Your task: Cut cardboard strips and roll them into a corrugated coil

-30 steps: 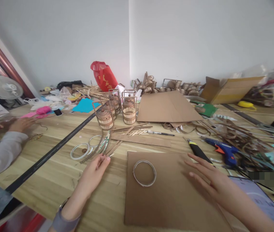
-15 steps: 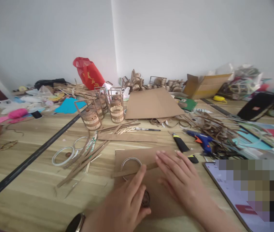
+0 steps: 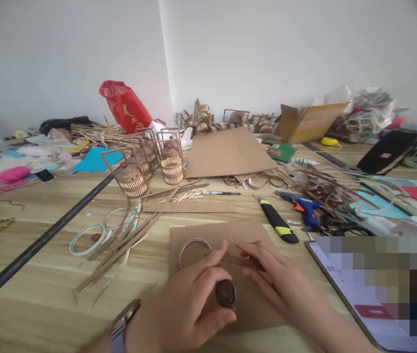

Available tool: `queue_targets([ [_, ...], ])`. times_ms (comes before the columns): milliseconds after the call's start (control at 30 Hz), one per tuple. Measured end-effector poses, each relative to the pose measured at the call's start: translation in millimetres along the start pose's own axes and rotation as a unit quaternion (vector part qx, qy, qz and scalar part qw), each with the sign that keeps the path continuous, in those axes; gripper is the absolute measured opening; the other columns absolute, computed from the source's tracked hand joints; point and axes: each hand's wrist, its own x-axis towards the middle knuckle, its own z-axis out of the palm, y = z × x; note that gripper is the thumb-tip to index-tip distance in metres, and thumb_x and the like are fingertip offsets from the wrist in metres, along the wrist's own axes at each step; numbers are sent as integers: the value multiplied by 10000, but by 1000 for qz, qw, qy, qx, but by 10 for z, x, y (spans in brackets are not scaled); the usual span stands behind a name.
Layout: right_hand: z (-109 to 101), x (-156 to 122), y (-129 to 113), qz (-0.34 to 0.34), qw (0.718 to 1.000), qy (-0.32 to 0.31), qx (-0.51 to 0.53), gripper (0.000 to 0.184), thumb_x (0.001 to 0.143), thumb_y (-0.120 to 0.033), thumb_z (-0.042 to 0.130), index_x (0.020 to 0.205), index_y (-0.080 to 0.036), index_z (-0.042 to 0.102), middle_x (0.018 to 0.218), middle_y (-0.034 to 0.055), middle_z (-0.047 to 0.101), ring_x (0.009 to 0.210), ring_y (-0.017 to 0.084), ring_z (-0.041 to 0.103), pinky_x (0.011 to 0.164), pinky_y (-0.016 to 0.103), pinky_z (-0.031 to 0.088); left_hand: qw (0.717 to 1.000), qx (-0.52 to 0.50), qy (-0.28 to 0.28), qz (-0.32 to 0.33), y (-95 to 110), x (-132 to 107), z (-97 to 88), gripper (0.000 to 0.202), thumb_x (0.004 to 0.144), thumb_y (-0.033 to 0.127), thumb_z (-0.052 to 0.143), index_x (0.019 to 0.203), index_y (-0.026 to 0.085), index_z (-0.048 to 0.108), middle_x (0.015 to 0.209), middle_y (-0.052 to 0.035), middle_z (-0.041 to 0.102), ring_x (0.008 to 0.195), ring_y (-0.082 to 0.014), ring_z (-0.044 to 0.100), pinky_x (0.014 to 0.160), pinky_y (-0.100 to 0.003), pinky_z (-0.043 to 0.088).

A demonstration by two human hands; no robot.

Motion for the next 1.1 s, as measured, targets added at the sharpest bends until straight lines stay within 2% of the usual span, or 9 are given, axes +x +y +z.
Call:
queue_targets([
  [200, 57, -8, -122, 52, 997, 41, 50, 201, 981, -259, 459, 1164, -259, 544, 874, 6, 727, 752, 147, 724, 632, 218, 571, 967, -254, 17, -18, 40, 91, 97, 346, 937, 397, 574, 1197, 170, 558, 1486, -184, 443, 1426, -312, 329, 1129, -420, 328],
  [267, 58, -16, -122, 66, 993, 57, 77, 207, 969, -263, 479, 1160, -260, 556, 887, 12, 732, 753, 147, 724, 641, 215, 573, 914, -402, 47, -22, 9, 113, 157, 371, 937, 481, 556, 1156, 183, 592, 1494, -169, 438, 1414, -317, 352, 1132, -431, 325],
  [400, 159, -70, -164, 137, 978, 85, 135, 198, 949, -301, 514, 1125, -245, 587, 910, 43, 727, 772, 167, 716, 663, 240, 572, 744, -657, 119, -35, -28, 181, 262, 338, 927, 496, 575, 1027, 188, 671, 1374, -115, 588, 1332, -263, 485, 1102, -373, 388],
  [500, 258, -78, -197, 221, 950, 112, 192, 233, 934, -374, 526, 1101, -226, 592, 792, 25, 689, 669, 163, 678, 587, 240, 546, 685, -714, 140, -35, -36, 208, 267, 278, 935, 427, 600, 997, 174, 698, 1276, -100, 660, 1320, -221, 501, 1080, -313, 415],
  [600, 261, -18, -196, 253, 935, 76, 236, 288, 912, -394, 519, 1103, -196, 603, 665, -10, 617, 556, 149, 611, 494, 227, 490, 699, -699, 148, -29, -75, 196, 239, 279, 923, 436, 617, 1016, 183, 686, 1322, -105, 630, 1313, -224, 507, 1103, -343, 394],
  [700, 206, 54, -215, 235, 946, -5, 222, 234, 911, -352, 476, 884, -196, 649, 645, -2, 602, 568, 146, 587, 514, 229, 465, 783, -581, 214, -68, -134, 177, 238, 331, 937, 491, 563, 1081, 202, 637, 1326, -101, 616, 1229, -232, 569, 1057, -370, 431],
  [800, 219, 62, -292, 197, 961, -60, 185, 241, 915, -293, 457, 739, -207, 598, 652, -3, 585, 579, 136, 559, 520, 219, 431, 864, -364, 307, -160, -169, 172, 272, 365, 973, 510, 461, 1146, 198, 540, 1083, -92, 682, 890, -194, 654, 817, -333, 519],
  [900, 312, 3, -382, 153, 968, -99, 171, 174, 904, -215, 460, 773, -212, 574, 730, 1, 601, 608, 123, 562, 545, 208, 425, 909, -213, 292, -208, -173, 177, 316, 344, 993, 463, 398, 1187, 189, 473, 800, -39, 646, 654, -183, 587, 660, -324, 488],
  [1100, 485, -92, -429, 118, 952, -151, 239, 156, 862, -163, 474, 909, -210, 616, 853, 24, 645, 644, 119, 584, 570, 201, 435, 937, -147, 240, -208, -135, 168, 379, 335, 967, 399, 427, 1225, 191, 480, 1072, -122, 660, 921, -258, 635, 783, -376, 484],
])
